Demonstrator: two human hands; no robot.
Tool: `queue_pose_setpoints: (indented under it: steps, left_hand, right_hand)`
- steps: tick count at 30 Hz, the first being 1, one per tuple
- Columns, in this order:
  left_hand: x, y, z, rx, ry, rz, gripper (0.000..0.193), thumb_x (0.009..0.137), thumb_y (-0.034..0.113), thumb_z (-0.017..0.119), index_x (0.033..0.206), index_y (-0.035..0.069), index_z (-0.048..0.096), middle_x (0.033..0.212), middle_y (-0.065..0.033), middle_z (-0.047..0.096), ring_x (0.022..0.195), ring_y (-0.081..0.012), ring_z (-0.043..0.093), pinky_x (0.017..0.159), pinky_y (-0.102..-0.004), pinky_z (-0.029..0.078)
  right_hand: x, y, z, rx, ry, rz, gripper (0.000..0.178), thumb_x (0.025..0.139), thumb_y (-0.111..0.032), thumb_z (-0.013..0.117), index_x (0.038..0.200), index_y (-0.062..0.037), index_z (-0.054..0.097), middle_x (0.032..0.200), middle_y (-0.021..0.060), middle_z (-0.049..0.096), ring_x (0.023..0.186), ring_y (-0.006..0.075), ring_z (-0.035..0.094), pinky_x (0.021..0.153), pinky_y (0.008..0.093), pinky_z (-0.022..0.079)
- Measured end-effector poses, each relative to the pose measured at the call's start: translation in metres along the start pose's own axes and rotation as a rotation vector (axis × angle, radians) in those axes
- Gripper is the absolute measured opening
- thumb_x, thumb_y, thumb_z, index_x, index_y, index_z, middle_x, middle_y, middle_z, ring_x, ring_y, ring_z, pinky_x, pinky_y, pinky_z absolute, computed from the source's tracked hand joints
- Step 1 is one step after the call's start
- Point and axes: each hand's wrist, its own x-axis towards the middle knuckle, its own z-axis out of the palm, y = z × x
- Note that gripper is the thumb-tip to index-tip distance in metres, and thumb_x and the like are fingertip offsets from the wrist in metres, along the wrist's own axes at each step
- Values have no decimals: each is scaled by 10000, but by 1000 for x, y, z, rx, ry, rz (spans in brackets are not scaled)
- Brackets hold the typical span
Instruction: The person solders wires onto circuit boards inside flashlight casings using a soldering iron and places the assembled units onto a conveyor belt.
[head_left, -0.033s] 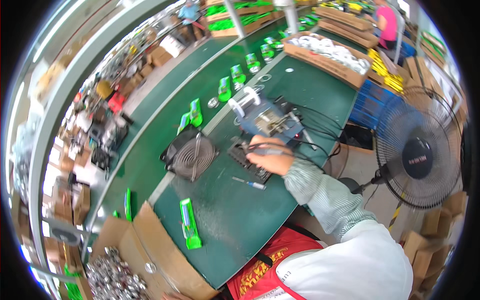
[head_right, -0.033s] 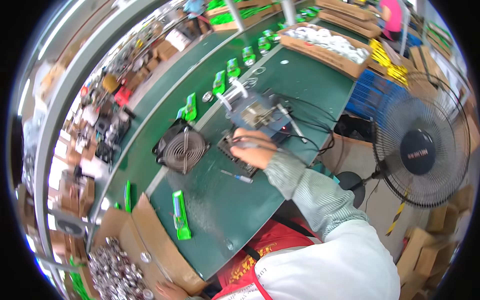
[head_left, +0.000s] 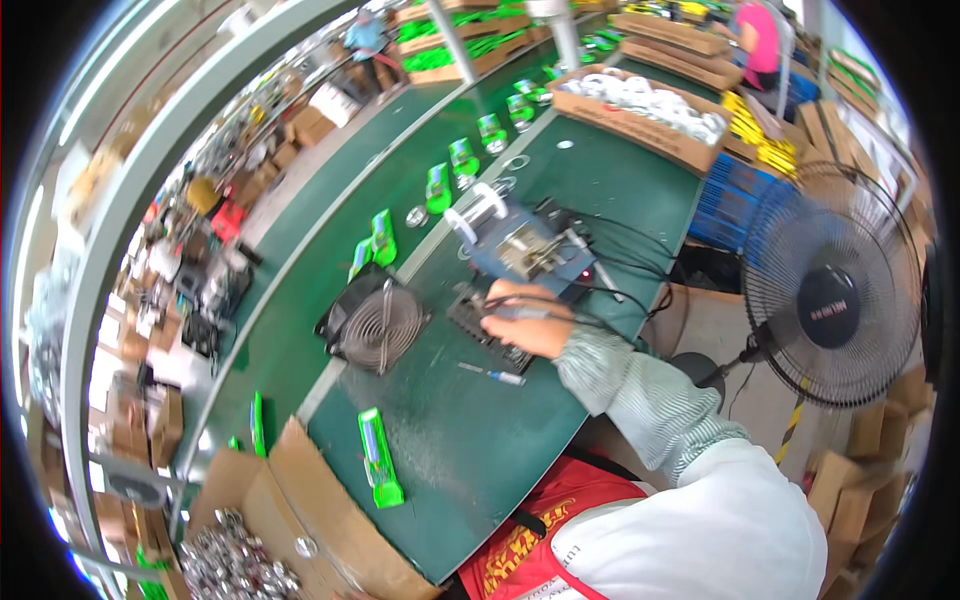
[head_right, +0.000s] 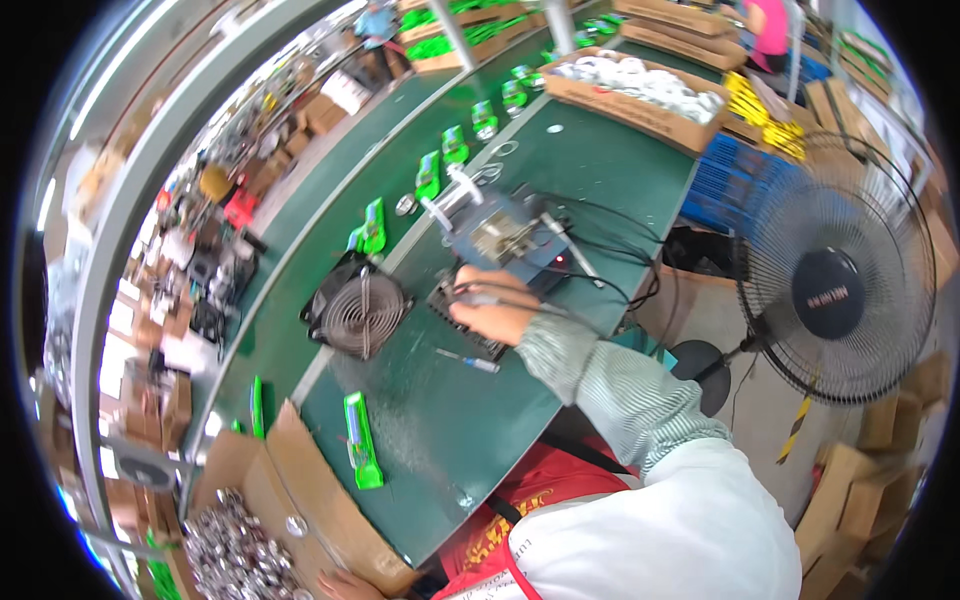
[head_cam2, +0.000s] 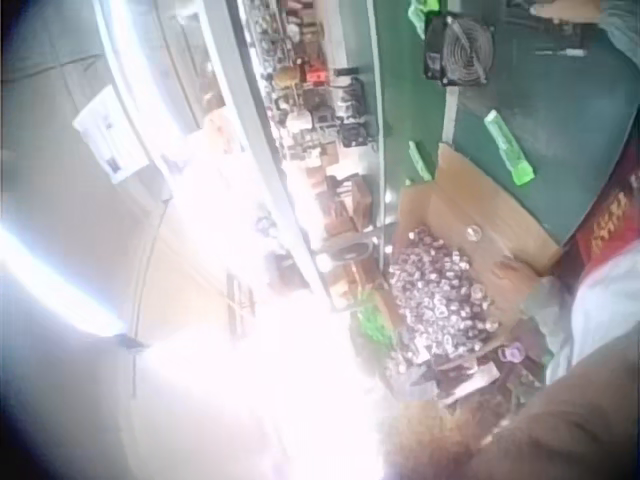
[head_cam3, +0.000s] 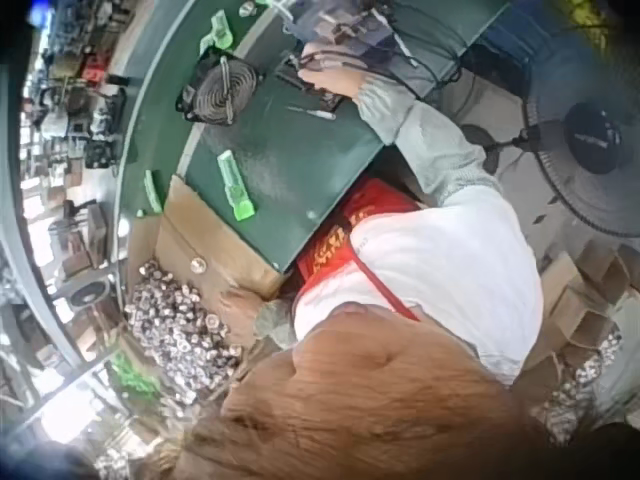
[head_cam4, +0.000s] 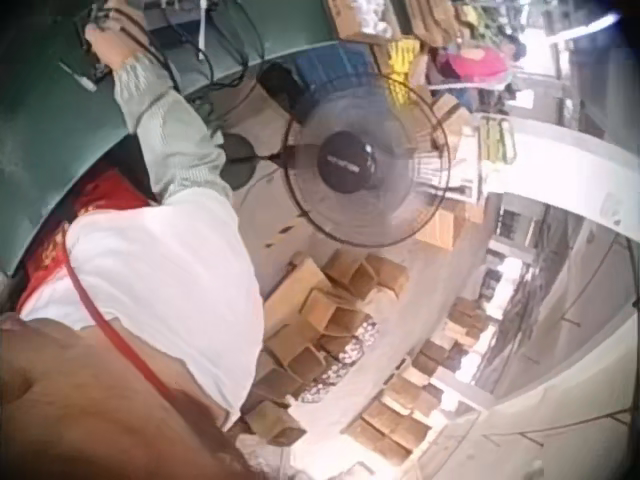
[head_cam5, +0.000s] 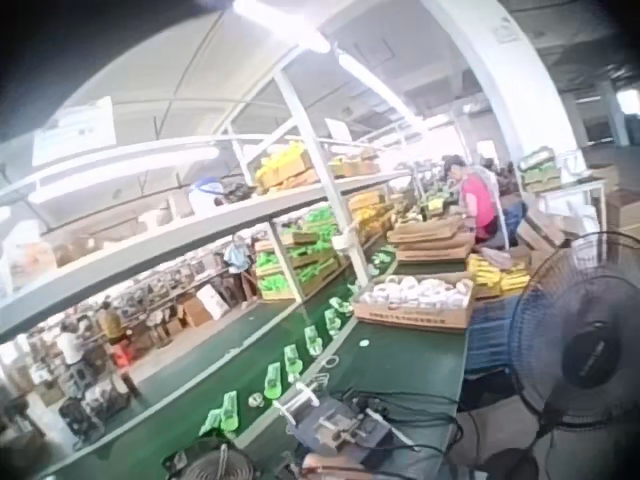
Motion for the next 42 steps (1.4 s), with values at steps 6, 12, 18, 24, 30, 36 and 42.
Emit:
queue_pose_setpoints:
  steps: [6,12,18,24,30,36,42]
  left_hand:
    - [-3,26,-23,-162,101,-42,307,847,254,518,1023,6,563,939,-212,572,837,-360,558,771,-432,452]
    - [13,38,23,-170,196,-20,301,846,263,524,1003,11,574,953,-206,571,852,-360,555,766,-438,453]
    - [5,11,89,-109,345,58,304,838,274,538,992,15,581,965,-201,570,861,-361,551,763,-444,451]
    - [-3,-22,67,-123,315,142,310,828,290,556,995,31,590,994,-187,570,874,-353,553,766,-447,451]
    - [1,-21,49,-396,-58,-21,373,834,246,540,1152,53,514,1129,-172,516,1010,-331,507,886,-405,406]
    - [4,-25,38,-399,-17,45,311,876,169,517,1118,-25,491,1089,-221,502,965,-374,494,845,-423,404]
    - [7,-15,22,-475,-76,-79,322,838,103,518,1113,-60,471,1125,-245,477,1023,-396,464,882,-426,378]
  right_hand:
    - [-20,-1,1,5,119,108,308,712,-211,586,949,-66,453,727,118,556,696,267,585,590,374,448]
    - [-27,24,39,600,124,199,672,743,-75,593,1313,-39,238,1122,173,485,806,201,621,539,268,518]
    - [-86,9,90,544,-182,174,588,792,-109,557,1297,-21,270,1083,166,501,748,181,612,555,279,516]
    - [-141,-13,118,218,-560,106,198,790,-117,515,956,-20,561,775,55,606,657,128,612,538,270,495]
    - [-190,35,125,226,-908,40,152,772,-91,472,827,-11,589,702,65,626,621,133,629,562,263,494]
    - [-176,38,105,249,-933,198,168,804,-97,486,885,-10,604,764,78,652,643,123,635,578,257,501]
    - [-143,-7,114,253,-989,-22,223,839,-149,477,967,-13,599,756,79,649,629,160,610,590,274,473]
